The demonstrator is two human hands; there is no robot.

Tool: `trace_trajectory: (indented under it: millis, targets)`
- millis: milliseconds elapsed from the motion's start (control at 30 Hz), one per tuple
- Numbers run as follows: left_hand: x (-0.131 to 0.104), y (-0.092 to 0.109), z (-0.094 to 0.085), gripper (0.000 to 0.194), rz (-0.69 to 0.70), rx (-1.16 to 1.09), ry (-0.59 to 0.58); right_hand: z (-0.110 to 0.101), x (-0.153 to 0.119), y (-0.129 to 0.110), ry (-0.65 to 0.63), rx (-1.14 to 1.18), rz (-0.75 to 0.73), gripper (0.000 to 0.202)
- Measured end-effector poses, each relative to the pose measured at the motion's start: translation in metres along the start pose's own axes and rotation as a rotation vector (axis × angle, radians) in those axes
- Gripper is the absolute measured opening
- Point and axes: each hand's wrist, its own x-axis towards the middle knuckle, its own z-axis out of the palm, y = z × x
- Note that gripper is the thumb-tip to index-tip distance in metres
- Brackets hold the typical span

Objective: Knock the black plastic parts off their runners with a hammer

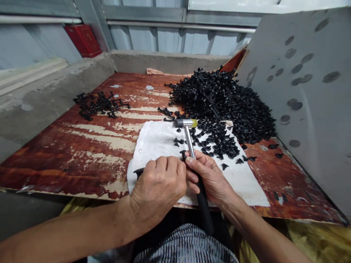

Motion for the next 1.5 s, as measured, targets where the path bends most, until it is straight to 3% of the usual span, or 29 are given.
trace_trajectory:
  millis: [233, 367, 467, 633, 733, 833, 1033, 1167, 1367, 1500]
  targets:
    - [-0.004, -0.001, 0.008, 0.03, 0.01, -0.03, 0.045, -0.001, -0.002, 0.0, 0.015, 0.002, 0.007, 0.032]
    - [-0.007, -0.017, 0.013, 0.028, -0.016, -0.22, 0.109, 0.002, -0.002, -0.002, 0.036, 0.022, -0.015, 0.033]
    - [-0.011, -0.039, 0.015, 0.023, -0.254, -0.646, 0.092, 0.004, -0.005, -0.002, 0.033, 0.039, -0.024, 0.033]
    - [-0.017, -0.059, 0.019, 0.036, -0.84, -1.638, -0.231, 0.004, -0.008, -0.001, 0.022, 0.064, -0.029, 0.031]
    - [-0.021, -0.056, 0.024, 0.046, -1.02, -1.993, -0.245, 0.003, -0.008, -0.001, 0.029, 0.067, -0.026, 0.033]
    - [-0.025, -0.052, 0.028, 0.045, -1.101, -2.193, -0.239, 0.003, -0.008, -0.002, 0.042, 0.068, -0.016, 0.034]
    - [-0.026, -0.05, 0.032, 0.043, -1.155, -2.382, -0.313, 0.003, -0.009, -0.002, 0.057, 0.07, 0.006, 0.033]
    - [-0.023, -0.052, 0.036, 0.045, -1.168, -2.337, -0.322, 0.004, -0.009, -0.004, 0.05, 0.092, 0.006, 0.03]
    - [0.001, -0.067, 0.052, 0.044, -0.953, -2.169, -0.242, 0.004, -0.01, -0.005, 0.078, 0.125, -0.016, 0.031]
    - [0.029, -0.073, 0.068, 0.031, -0.87, -2.149, -0.278, 0.003, -0.011, -0.005, 0.104, 0.138, -0.038, 0.031]
